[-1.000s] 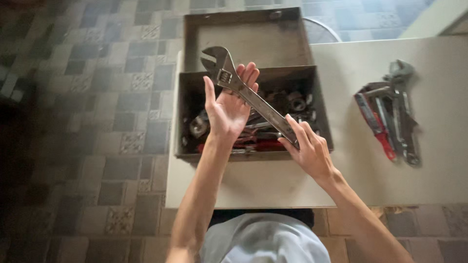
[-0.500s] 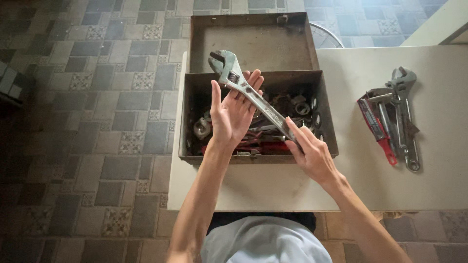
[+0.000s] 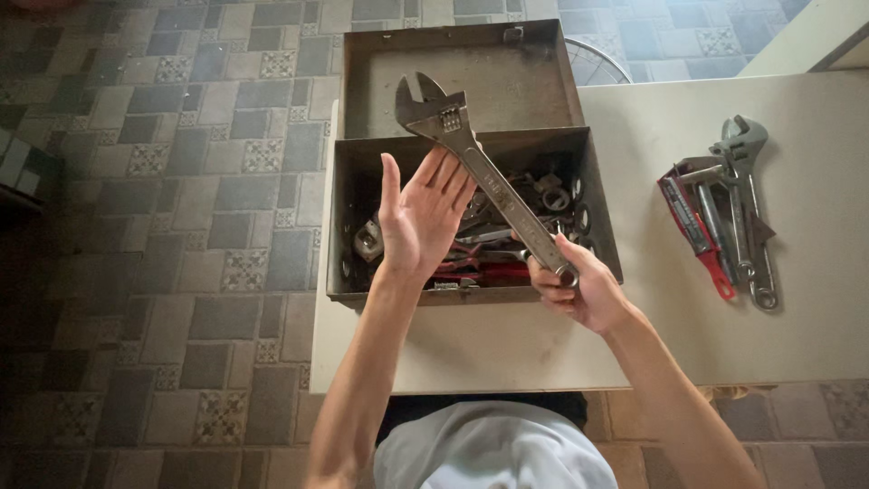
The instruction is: The person picks up hand tools one at a time from a table, including pliers, wrenches, a red-handled file, a hammer, and a hacksaw blade, and places them into an open metal toolbox, arranging them inside. At the end the person closes the toolbox lid and rests both hands on it.
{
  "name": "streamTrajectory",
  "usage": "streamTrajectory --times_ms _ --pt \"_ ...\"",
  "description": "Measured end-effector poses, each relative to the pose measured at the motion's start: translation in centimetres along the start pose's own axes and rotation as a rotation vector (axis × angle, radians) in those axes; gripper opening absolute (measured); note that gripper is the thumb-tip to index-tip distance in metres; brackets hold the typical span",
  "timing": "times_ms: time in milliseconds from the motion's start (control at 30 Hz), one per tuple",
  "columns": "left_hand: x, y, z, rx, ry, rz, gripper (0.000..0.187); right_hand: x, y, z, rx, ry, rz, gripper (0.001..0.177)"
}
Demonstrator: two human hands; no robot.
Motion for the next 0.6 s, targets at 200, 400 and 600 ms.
streamTrajectory --times_ms 200,400,600 --pt "-0.3 -0.7 -1.0 -0.033 0.06 -0.02 0.093 0.6 1.1 -0.3 0.172 -0.029 0.14 0.055" --pt "-0.3 -0.8 -1.4 -0.034 0.045 -0.012 0.093 0.7 1.7 -0.9 0.057 -0.003 0.023 0.045" --pt "0.6 -0.5 -1.0 -0.039 -0.012 0.035 0.095 0.4 0.9 1.2 -0.306 0.186 -0.239 0.048"
Point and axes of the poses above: each hand's wrist, its own x-axis towards the middle knuckle, its own z-axis out of the palm, y = z × x, the point moved 1 cm from there along x, towards the middle knuckle, and after that the axes turned 5 degrees about z, right-handed, at the moved point
